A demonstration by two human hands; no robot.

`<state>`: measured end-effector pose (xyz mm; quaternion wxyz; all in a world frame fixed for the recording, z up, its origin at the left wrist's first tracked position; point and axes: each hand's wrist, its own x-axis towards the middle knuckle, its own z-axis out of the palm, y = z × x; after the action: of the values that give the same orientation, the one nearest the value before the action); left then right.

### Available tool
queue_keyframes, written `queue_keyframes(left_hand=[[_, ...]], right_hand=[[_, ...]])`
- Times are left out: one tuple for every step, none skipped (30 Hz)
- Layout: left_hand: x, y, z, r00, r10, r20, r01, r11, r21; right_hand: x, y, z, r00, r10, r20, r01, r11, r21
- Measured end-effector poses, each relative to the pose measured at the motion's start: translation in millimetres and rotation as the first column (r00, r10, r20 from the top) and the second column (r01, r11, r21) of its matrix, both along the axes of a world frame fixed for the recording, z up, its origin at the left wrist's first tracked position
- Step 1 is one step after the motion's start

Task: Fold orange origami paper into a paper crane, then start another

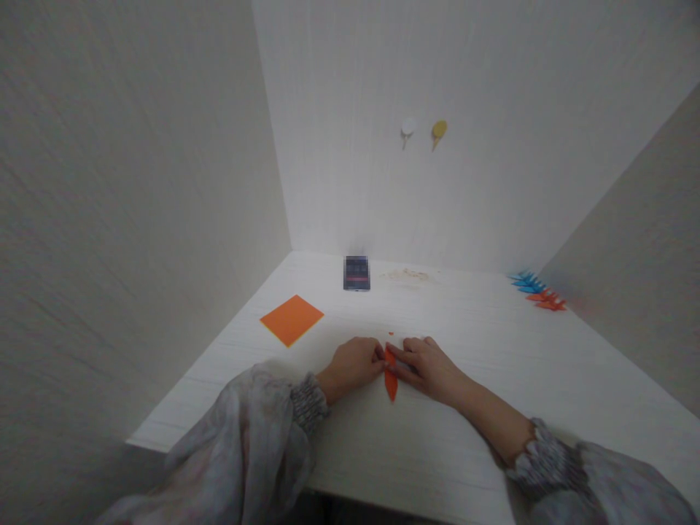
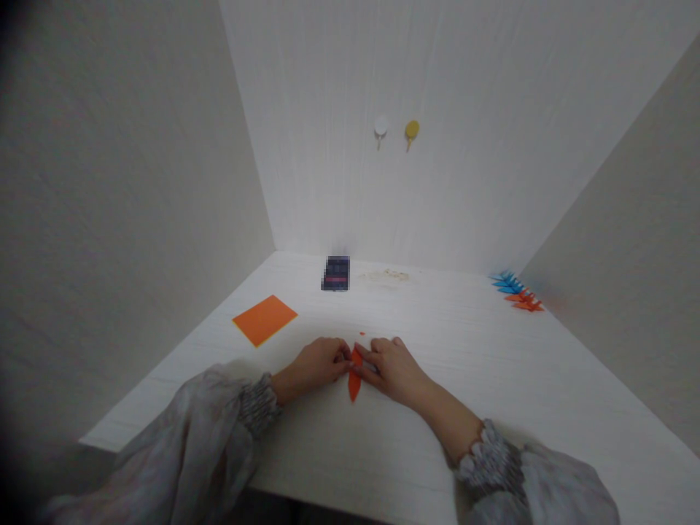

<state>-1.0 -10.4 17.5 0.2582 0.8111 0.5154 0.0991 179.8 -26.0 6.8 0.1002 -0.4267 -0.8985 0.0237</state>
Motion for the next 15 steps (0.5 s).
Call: queue_keyframes(left_hand=[[-0.2, -0.1, -0.2, 1.0, 0.0, 0.002, 0.0, 1.0, 0.004], [-0.3, -0.1, -0.4, 1.0, -0.001, 0.005, 0.001, 1.0, 0.007], [-0.4, -0.2, -0.5, 1.0, -0.003, 0.008, 0.003, 1.0, 0.009], [-0.5, -0.2, -0.6, 1.0, -0.004, 0.012, 0.003, 1.0, 0.009], [-0.6, -0.2, -0.6, 1.0, -0.001, 0.015, 0.001, 1.0, 0.007], [-0.6, -0.3, -0.6, 1.0, 0.002, 0.018, -0.002, 1.0, 0.005], [-0.6, -0.2, -0.8, 1.0, 0.006, 0.02, -0.006, 1.0, 0.0], [-0.7, -0.2, -1.1, 1.0, 0.011, 0.021, -0.011, 1.0, -0.006], [-0.8, 0.0, -1.4, 1.0, 0.016, 0.023, -0.016, 1.0, -0.011], [-0.8, 0.1, -1.9, 0.999, 0.02, 0.027, -0.019, 1.0, -0.016], [-0.8, 0.4, -2.4, 0.999, 0.023, 0.031, -0.022, 1.0, -0.022], [-0.8, 0.6, -2.9, 0.999, 0.027, 0.033, -0.026, 0.999, -0.025], [-0.7, 0.9, -3.2, 0.999, 0.032, 0.032, -0.031, 0.999, -0.028], [-0.6, 1.1, -3.5, 0.999, 0.036, 0.029, -0.035, 0.999, -0.029], [-0.4, 1.3, -3.6, 0.999, 0.037, 0.025, -0.036, 0.999, -0.031]], right_hand=[[-0.1, 0.0, -0.2, 1.0, 0.002, 0.004, -0.002, 1.0, 0.001], [-0.1, -0.1, -0.3, 1.0, 0.003, 0.009, -0.003, 1.0, 0.002], [0.0, -0.4, -0.4, 1.0, 0.001, 0.014, -0.001, 1.0, 0.005], [0.2, -0.7, -0.4, 1.0, -0.003, 0.019, 0.003, 1.0, 0.008], [0.5, -1.0, -0.5, 1.0, -0.006, 0.02, 0.005, 1.0, 0.009], [1.0, -1.2, -0.7, 1.0, -0.008, 0.013, 0.008, 1.0, 0.007], [1.6, -1.2, -1.1, 1.0, -0.008, 0.0, 0.008, 1.0, 0.002], [2.4, -1.0, -1.8, 1.0, -0.009, -0.021, 0.008, 1.0, -0.008], [3.3, -0.5, -2.7, 0.999, -0.012, -0.05, 0.011, 1.0, -0.023], [4.2, 0.3, -3.7, 0.996, -0.022, -0.086, 0.019, 0.999, -0.039], [5.0, 1.2, -4.8, 0.991, -0.037, -0.125, 0.03, 0.998, -0.057], [5.6, 2.0, -5.9, 0.985, -0.057, -0.165, 0.045, 0.996, -0.075], [5.8, 2.8, -6.8, 0.976, -0.079, -0.205, 0.062, 0.994, -0.089], [5.5, 3.4, -7.4, 0.964, -0.102, -0.245, 0.079, 0.992, -0.1], [4.8, 3.6, -7.8, 0.952, -0.121, -0.28, 0.094, 0.99, -0.11]])
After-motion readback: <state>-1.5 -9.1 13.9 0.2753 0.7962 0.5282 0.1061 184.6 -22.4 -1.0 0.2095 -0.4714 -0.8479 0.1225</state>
